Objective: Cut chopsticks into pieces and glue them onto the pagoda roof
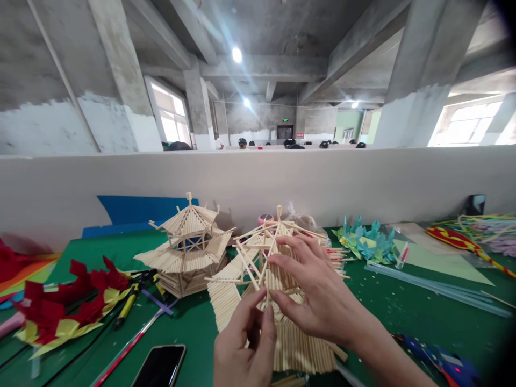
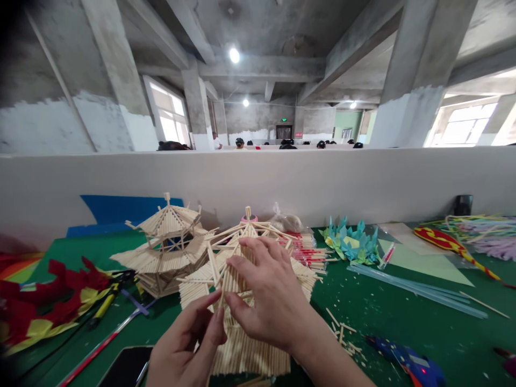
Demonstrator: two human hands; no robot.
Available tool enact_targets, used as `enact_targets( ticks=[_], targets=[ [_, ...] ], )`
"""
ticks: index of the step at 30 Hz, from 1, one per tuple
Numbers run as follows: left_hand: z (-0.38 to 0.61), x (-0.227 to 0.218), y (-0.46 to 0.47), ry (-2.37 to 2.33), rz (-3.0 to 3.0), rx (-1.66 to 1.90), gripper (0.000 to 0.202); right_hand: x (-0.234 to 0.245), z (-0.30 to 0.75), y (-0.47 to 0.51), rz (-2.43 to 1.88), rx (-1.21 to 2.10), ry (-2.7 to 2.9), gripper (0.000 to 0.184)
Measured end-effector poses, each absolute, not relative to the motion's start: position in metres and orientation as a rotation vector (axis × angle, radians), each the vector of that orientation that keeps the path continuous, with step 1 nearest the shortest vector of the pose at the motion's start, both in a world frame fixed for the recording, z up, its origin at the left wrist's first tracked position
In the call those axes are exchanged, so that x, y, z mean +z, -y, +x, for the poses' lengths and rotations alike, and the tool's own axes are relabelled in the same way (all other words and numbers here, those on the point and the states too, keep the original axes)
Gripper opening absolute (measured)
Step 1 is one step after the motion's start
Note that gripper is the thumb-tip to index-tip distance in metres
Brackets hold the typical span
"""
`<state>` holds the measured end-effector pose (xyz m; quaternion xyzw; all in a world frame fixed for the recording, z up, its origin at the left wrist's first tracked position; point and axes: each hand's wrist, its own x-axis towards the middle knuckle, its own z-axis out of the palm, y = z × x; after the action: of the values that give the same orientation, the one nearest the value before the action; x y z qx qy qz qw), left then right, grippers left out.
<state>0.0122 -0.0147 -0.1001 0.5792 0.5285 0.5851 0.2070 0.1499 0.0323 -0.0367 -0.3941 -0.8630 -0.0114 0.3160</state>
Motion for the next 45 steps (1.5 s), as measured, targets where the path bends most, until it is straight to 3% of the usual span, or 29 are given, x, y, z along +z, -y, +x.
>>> enact_targets(
  ticks=[14, 45],
  targets=[
    [0.023, -0.076, 0.016, -1.462, 1.202, 1.572, 0.020, -0.039, 0.150, -0.033, -1.042, -0.036, 2.266, 0.036],
    [0.024, -0.071, 0.004, -1.435, 1.164, 1.555, 0.019, -0.042, 0.152, -0.033, -1.021, -0.008, 2.269, 0.040]
  ],
)
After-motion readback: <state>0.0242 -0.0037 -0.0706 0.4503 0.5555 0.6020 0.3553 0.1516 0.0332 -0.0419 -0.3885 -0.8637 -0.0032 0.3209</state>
